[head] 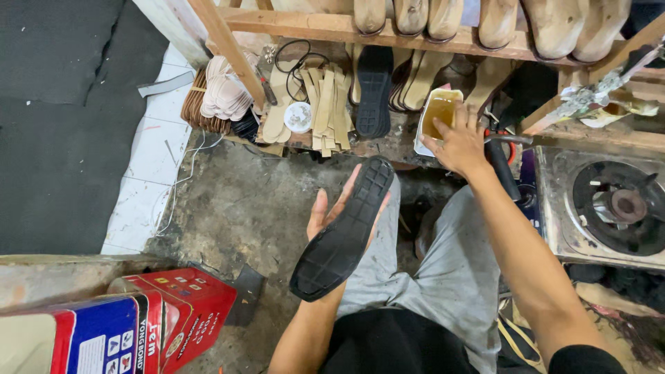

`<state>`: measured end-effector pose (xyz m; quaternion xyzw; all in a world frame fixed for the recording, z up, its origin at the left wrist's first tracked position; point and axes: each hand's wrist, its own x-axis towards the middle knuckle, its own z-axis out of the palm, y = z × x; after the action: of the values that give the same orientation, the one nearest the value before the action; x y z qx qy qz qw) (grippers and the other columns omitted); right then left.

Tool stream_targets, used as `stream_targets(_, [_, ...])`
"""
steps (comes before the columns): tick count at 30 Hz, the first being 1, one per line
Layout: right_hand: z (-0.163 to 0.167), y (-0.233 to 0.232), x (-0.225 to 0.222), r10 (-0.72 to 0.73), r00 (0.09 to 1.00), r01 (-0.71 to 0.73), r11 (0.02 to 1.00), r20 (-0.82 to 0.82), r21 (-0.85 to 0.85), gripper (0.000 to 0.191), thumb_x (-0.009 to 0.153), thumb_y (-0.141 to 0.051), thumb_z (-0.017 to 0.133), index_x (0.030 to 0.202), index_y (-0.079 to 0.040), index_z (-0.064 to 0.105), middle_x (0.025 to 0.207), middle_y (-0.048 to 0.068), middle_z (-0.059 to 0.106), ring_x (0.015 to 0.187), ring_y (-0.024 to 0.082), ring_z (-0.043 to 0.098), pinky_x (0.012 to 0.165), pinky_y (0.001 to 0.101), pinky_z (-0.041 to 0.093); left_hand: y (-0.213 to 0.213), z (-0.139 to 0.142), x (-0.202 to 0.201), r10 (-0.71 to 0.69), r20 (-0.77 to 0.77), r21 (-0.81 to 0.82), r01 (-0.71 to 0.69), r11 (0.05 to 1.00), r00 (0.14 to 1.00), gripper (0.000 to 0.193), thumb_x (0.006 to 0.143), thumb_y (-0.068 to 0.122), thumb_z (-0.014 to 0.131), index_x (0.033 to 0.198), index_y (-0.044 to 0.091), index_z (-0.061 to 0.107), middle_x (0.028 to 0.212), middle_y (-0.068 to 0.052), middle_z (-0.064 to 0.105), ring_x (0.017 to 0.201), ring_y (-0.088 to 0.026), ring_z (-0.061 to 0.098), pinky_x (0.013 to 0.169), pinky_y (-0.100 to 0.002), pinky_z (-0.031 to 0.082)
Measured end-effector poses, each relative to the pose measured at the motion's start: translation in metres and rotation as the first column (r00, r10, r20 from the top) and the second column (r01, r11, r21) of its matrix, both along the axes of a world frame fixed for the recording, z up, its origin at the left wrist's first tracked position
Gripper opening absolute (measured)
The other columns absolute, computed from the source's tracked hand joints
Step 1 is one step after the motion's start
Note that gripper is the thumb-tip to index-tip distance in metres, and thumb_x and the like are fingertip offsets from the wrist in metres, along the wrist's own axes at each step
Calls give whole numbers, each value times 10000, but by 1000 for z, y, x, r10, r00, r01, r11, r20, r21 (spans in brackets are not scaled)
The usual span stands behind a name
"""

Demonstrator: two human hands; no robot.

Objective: The person holds a black rubber shoe sole on their lap, dips a finger into a container of yellow adhesive, and spreads the glue across the sole's surface and edges, redipping repeatedly. After coating the sole, they place it on an upper shelf among other soles and lasts.

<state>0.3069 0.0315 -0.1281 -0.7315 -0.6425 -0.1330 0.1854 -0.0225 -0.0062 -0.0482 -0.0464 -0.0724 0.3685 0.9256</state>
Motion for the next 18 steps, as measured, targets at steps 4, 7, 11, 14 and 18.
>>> stream_targets(4, [19,-17,-9,-14,994,5,996,105,84,450,993,-480,593,1122,-104,804,1471,269,512,1321,492,444,1090,566,329,3,17,-1,44,105,-105,-33,994,994,794,1076,441,453,1662,1,148,1701,-221,204,1585,-335,187,1306,-475,140])
stream_targets(7, [54,-42,-38,-191,973,149,949,-132,-279,567,1117,-520,515,1161,-9,758,1305,171,640,1284,352,548,1150,476,376,3,25,-3,-5,162,-107,22,994,987,799,1081,453,479,1670,14,162,1701,-222,216,1583,-352,194,1305,-461,160])
stream_targets(11, [101,-86,-87,326,634,-208,945,-701,251,760,1082,-644,323,1209,6,697,1288,160,620,1246,290,571,1144,396,414,2,32,0,-29,118,-47,34,998,993,857,1058,481,524,1671,0,167,1694,-223,236,1580,-361,213,1312,-468,158])
stream_targets(14, [118,-102,-113,458,586,-292,889,-668,353,926,1065,-719,197,1380,35,633,1276,166,549,1230,291,523,1143,389,380,-3,37,6,-2,28,-26,3,1000,1000,903,1025,494,550,1664,-11,160,1685,-224,246,1572,-342,235,1319,-486,145])
stream_targets(18, [123,-102,-127,475,567,-321,880,-673,351,961,1055,-735,163,1423,49,579,1266,184,554,1217,309,533,1129,417,389,-8,40,12,6,-19,22,-6,1000,1000,953,1004,512,572,1664,-30,149,1681,-223,262,1567,-325,264,1327,-498,140])
